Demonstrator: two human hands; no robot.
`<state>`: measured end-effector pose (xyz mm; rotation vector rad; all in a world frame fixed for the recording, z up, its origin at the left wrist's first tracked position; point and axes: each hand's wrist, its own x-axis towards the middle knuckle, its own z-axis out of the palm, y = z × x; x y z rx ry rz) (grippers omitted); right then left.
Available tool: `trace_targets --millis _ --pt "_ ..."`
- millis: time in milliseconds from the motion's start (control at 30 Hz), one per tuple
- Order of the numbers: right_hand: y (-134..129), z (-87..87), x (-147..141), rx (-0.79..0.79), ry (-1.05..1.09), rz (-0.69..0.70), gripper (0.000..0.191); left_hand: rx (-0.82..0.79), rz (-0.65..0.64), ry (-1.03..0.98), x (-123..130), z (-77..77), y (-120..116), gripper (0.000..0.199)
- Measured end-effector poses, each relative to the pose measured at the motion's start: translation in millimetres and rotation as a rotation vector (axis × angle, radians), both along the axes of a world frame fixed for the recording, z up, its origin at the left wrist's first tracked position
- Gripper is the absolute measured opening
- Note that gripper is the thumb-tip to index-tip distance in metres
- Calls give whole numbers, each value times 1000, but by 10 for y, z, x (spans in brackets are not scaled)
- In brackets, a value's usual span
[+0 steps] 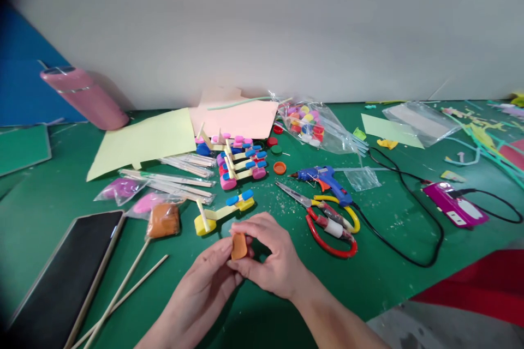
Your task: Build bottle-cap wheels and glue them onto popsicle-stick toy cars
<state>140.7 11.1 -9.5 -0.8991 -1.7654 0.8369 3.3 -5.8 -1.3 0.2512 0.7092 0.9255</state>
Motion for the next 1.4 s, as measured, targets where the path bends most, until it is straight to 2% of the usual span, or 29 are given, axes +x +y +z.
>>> trace_targets --millis 133,367,700,867,1100,1400 --pt "-19 -24 -6 14 -14 -48 48 3 -1 -10 4 -26 -1 11" --pt "-41 -83 22 150 -77 -161 25 44 28 -93 4 -31 12 15" --pt "-29 -57 34 218 -141 -197 27 63 44 -38 -3 -37 13 18" --pt "-33 -60 29 259 -205 -255 17 47 48 -66 8 -58 1 18" --pt "-31 -69 35 273 -186 -219 15 -51 37 -135 40 -54 13 20" --pt "-31 -39 19 253 -173 -213 13 -46 26 -182 79 -43 26 23"
